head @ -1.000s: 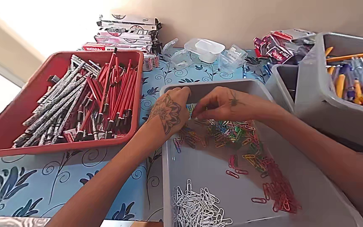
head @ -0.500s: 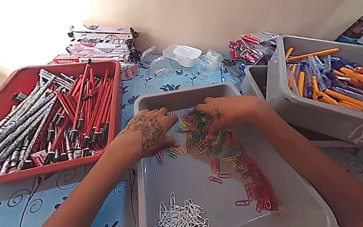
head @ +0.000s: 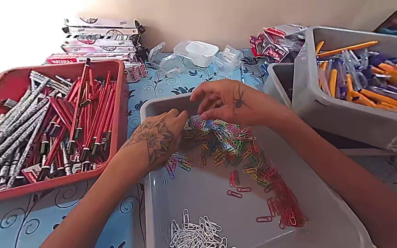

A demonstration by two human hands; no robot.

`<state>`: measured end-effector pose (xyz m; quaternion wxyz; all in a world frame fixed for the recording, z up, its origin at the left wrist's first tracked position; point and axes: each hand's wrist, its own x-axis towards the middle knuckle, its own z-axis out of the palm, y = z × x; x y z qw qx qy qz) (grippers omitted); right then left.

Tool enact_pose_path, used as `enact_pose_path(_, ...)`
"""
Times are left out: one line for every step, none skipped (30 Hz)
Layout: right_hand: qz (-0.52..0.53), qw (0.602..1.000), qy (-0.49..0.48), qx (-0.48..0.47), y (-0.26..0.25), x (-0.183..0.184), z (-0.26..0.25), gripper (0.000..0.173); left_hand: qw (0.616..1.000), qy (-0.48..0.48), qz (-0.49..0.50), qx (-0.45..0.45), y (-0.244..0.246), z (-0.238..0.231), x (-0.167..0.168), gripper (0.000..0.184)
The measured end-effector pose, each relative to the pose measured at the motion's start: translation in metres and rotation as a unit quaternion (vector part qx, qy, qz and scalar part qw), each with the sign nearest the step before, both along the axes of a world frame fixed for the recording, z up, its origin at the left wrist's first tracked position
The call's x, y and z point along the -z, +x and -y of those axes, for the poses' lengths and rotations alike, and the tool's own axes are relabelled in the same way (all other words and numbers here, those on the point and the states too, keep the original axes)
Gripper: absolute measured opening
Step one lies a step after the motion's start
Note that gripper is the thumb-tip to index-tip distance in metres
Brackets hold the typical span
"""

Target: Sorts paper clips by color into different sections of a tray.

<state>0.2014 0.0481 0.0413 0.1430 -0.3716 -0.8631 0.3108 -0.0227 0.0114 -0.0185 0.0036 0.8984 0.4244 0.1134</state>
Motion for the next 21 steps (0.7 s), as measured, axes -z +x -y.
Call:
enact_pose_path(0.037,0.999,0.014,0.019,0.0,-0.001,0.001,0.031,1.0,0.0,0.0,0.004,0.0,0.0,0.001,0.026)
enact_pose_path(0.084,0.996,0.026,0.032,0.0,-0.002,0.001,0.029,1.0,0.001,0.001,0.007,0.0,0.0,0.001,0.029)
enact_pose_path(0.131,0.99,0.031,0.036,0.001,-0.001,0.001,0.028,1.0,-0.003,-0.003,0.008,-0.001,0.0,0.001,0.034)
enact_pose_path(0.17,0.985,0.028,0.027,0.003,0.0,0.0,0.028,1.0,-0.01,-0.009,0.012,-0.001,-0.001,0.001,0.038)
enact_pose_path(0.198,0.98,0.022,0.009,0.005,0.002,-0.001,0.031,1.0,-0.015,-0.015,0.015,-0.002,-0.002,0.001,0.039)
enact_pose_path(0.222,0.975,0.009,-0.009,0.006,0.004,-0.002,0.035,0.999,-0.022,-0.022,0.018,-0.002,-0.003,0.001,0.036)
enact_pose_path(0.246,0.969,-0.01,-0.02,0.007,0.004,-0.002,0.036,0.999,-0.031,-0.029,0.018,-0.002,-0.003,0.001,0.032)
enact_pose_path(0.266,0.963,-0.029,-0.023,0.006,0.004,-0.001,0.032,0.999,-0.034,-0.034,0.019,-0.003,-0.003,0.001,0.026)
enact_pose_path(0.282,0.958,-0.035,-0.02,0.005,0.003,-0.001,0.025,0.998,-0.039,-0.041,0.014,-0.003,-0.002,0.001,0.021)
enact_pose_path(0.296,0.955,-0.034,-0.014,0.004,0.002,0.0,0.019,0.998,-0.046,-0.047,0.007,-0.003,-0.002,-0.001,0.018)
enact_pose_path(0.301,0.953,-0.028,-0.012,0.004,0.001,0.0,0.015,0.997,-0.055,-0.048,-0.001,-0.002,-0.001,-0.003,0.016)
enact_pose_path(0.298,0.954,-0.018,-0.012,0.005,0.001,0.0,0.012,0.998,-0.056,-0.042,-0.003,-0.001,0.0,-0.005,0.013)
enact_pose_path(0.293,0.956,-0.008,-0.007,0.006,0.001,0.0,0.011,0.998,-0.052,-0.033,-0.002,-0.001,0.0,-0.005,0.011)
enact_pose_path(0.292,0.956,0.003,0.002,0.007,0.001,0.001,0.01,0.999,-0.047,-0.023,0.001,0.0,0.0,-0.005,0.009)
enact_pose_path(0.287,0.958,0.013,0.016,0.007,0.001,0.001,0.01,0.999,-0.043,-0.015,0.001,0.0,0.0,-0.005,0.009)
enact_pose_path(0.285,0.958,0.025,0.03,0.007,0.0,0.002,0.012,0.999,-0.041,-0.011,-0.006,0.0,0.0,-0.005,0.008)
enact_pose_path(0.282,0.958,0.037,0.045,0.007,-0.001,0.002,0.012,0.999,-0.04,-0.011,-0.016,0.001,0.001,-0.005,0.008)
enact_pose_path(0.282,0.956,0.049,0.06,0.007,-0.001,0.002,0.012,0.999,-0.04,-0.01,-0.031,0.002,0.002,-0.006,0.009)
enact_pose_path(0.284,0.954,0.058,0.074,0.005,-0.002,0.002,0.013,0.998,-0.037,-0.004,-0.044,0.002,0.004,-0.007,0.008)
enact_pose_path(0.287,0.952,0.064,0.083,0.004,-0.002,0.002,0.013,0.998,-0.033,0.006,-0.057,0.003,0.007,-0.009,0.008)
enact_pose_path(0.288,0.952,0.064,0.087,0.003,-0.003,0.002,0.014,0.997,-0.027,0.023,-0.064,0.004,0.01,-0.01,0.007)
